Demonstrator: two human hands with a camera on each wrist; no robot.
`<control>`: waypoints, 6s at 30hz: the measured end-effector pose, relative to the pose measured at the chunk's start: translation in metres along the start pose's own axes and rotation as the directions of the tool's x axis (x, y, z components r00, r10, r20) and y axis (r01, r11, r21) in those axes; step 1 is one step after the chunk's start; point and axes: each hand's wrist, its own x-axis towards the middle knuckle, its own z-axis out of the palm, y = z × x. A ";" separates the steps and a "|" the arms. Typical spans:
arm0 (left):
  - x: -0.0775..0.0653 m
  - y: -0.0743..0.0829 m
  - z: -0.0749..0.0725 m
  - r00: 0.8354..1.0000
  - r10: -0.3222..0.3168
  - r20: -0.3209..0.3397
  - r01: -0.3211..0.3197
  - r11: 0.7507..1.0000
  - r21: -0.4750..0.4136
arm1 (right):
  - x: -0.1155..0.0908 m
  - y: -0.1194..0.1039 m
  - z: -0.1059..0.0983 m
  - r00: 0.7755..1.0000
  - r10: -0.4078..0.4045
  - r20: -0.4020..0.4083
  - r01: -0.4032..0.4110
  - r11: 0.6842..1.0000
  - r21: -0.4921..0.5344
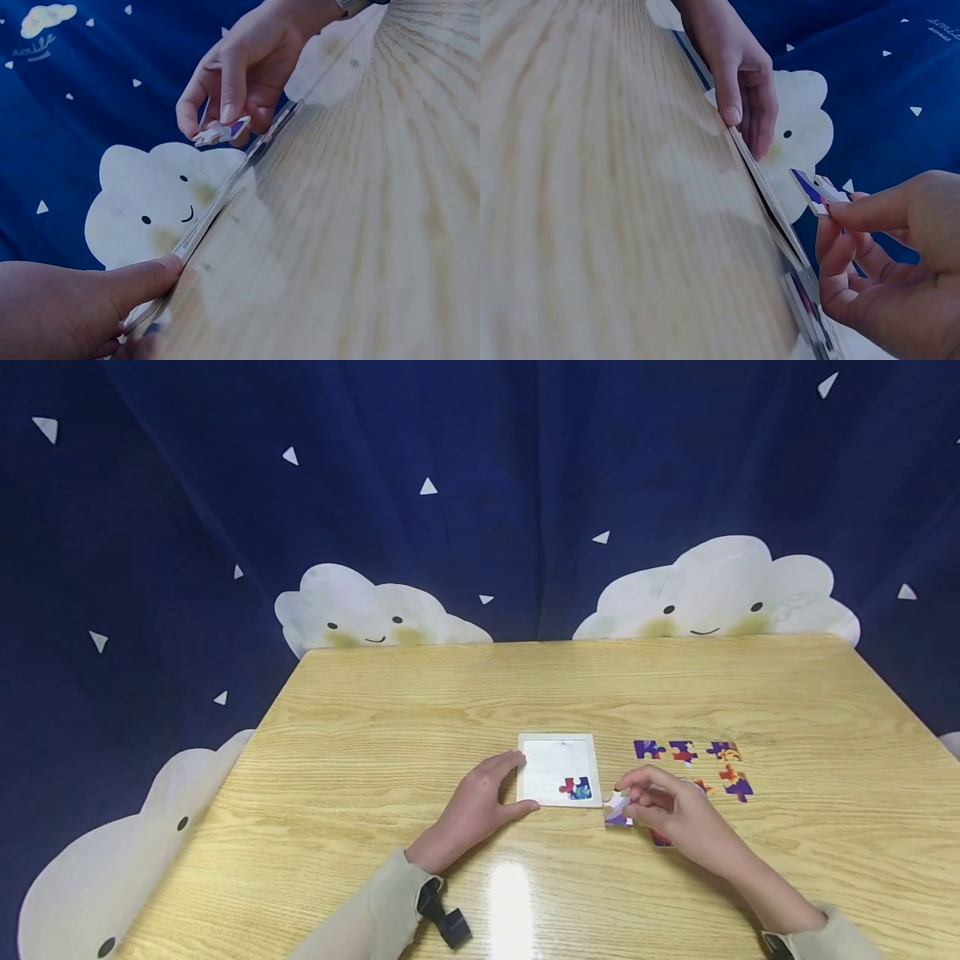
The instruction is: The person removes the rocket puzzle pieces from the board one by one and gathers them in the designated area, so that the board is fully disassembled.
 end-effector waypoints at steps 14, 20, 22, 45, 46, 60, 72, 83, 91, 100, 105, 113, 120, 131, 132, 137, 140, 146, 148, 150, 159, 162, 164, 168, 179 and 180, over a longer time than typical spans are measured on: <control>0.000 0.001 -0.002 1.000 -0.012 0.015 0.012 1.000 -0.005 | -0.018 0.007 -0.016 0.996 0.016 -0.085 -0.027 0.990 -0.135; 0.000 0.000 -0.001 1.000 -0.019 0.017 0.019 1.000 -0.002 | -0.023 0.012 -0.022 0.994 -0.034 -0.107 0.019 0.990 -0.141; 0.000 0.000 -0.001 1.000 -0.021 0.018 0.021 1.000 -0.005 | -0.026 0.015 -0.024 0.992 -0.046 -0.118 0.029 0.989 -0.143; 0.000 -0.001 0.001 1.000 0.021 -0.021 -0.021 1.000 -0.002 | -0.054 0.032 -0.053 0.973 0.050 -0.224 -0.104 0.966 -0.239; 0.000 -0.001 0.001 0.999 0.023 -0.023 -0.023 1.000 0.000 | -0.054 0.033 -0.054 0.973 0.041 -0.228 -0.097 0.966 -0.241; 0.001 -0.001 0.000 0.999 -0.025 0.022 0.025 0.999 -0.037 | -0.058 0.038 -0.060 0.969 0.076 -0.237 -0.148 0.941 -0.304; 0.001 -0.002 0.000 0.999 -0.031 0.027 0.032 0.999 -0.036 | -0.057 0.038 -0.058 0.973 0.058 -0.224 -0.132 0.934 -0.332; 0.000 -0.002 0.001 1.000 -0.017 0.010 0.017 0.999 -0.032 | -0.055 0.038 -0.057 0.972 0.012 -0.235 -0.107 0.912 -0.397; 0.000 0.000 -0.002 0.999 -0.032 0.030 0.033 0.998 -0.045 | -0.054 0.039 -0.055 0.964 -0.101 -0.246 -0.014 0.904 -0.428; 0.000 0.001 -0.003 0.999 -0.030 0.027 0.031 0.999 -0.037 | -0.051 0.037 -0.054 0.949 -0.157 -0.274 -0.001 0.867 -0.498; 0.000 0.001 -0.003 0.999 -0.029 0.025 0.030 0.999 -0.039 | -0.050 0.038 -0.054 0.951 -0.152 -0.268 -0.010 0.854 -0.520; 0.000 -0.001 -0.001 1.000 -0.020 0.020 0.020 1.000 -0.014 | -0.048 0.038 -0.056 0.967 -0.104 -0.234 -0.033 0.857 -0.515; 0.001 0.000 -0.001 0.999 -0.025 0.026 0.026 0.999 -0.030 | -0.044 0.036 -0.059 0.980 -0.048 -0.193 -0.069 0.827 -0.558; 0.001 0.001 -0.003 0.999 -0.033 0.031 0.034 0.999 -0.040 | -0.048 0.034 -0.060 0.971 0.104 -0.215 -0.208 0.811 -0.547; 0.001 0.000 -0.003 0.999 -0.034 0.032 0.035 0.999 -0.037 | -0.048 0.033 -0.060 0.970 0.108 -0.217 -0.212 0.810 -0.546; 0.001 0.000 -0.002 0.999 -0.031 0.031 0.032 0.999 -0.025 | -0.048 0.032 -0.059 0.966 0.125 -0.227 -0.233 0.803 -0.549; 0.000 0.000 -0.002 0.999 -0.025 0.026 0.025 1.000 -0.019 | -0.048 0.032 -0.059 0.963 0.142 -0.229 -0.248 0.796 -0.552; 0.000 0.000 -0.001 0.999 -0.026 0.024 0.026 0.999 -0.022 | -0.048 0.033 -0.060 0.960 0.161 -0.230 -0.264 0.795 -0.546; 0.000 0.000 -0.002 0.999 -0.029 0.026 0.030 0.999 -0.026 | -0.049 0.033 -0.061 0.961 0.152 -0.231 -0.257 0.800 -0.542; 0.000 0.000 -0.002 0.999 -0.027 0.023 0.027 0.999 -0.024 | -0.049 0.033 -0.061 0.961 0.141 -0.239 -0.253 0.802 -0.541; 0.001 0.000 -0.002 1.000 -0.009 0.010 0.009 1.000 -0.021 | -0.045 0.026 -0.058 0.951 0.118 -0.286 -0.250 0.837 -0.486; 0.000 0.000 -0.003 1.000 -0.016 0.019 0.016 1.000 -0.024 | -0.042 0.021 -0.053 0.955 0.071 -0.286 -0.205 0.857 -0.472; 0.000 0.000 -0.003 0.999 -0.025 0.028 0.026 0.999 -0.030 | -0.039 0.018 -0.048 0.959 0.045 -0.280 -0.177 0.867 -0.465; 0.001 -0.001 -0.001 0.999 -0.035 0.032 0.037 0.999 -0.039 | -0.030 0.013 -0.037 0.964 -0.022 -0.265 -0.104 0.886 -0.452; 0.000 -0.001 -0.001 0.999 -0.027 0.024 0.028 0.999 -0.028 | -0.007 -0.001 -0.010 0.975 -0.044 -0.216 -0.053 0.904 -0.424; 0.000 -0.001 -0.001 1.000 -0.023 0.019 0.023 0.999 -0.022 | -0.004 -0.001 -0.008 0.976 -0.056 -0.213 -0.041 0.903 -0.427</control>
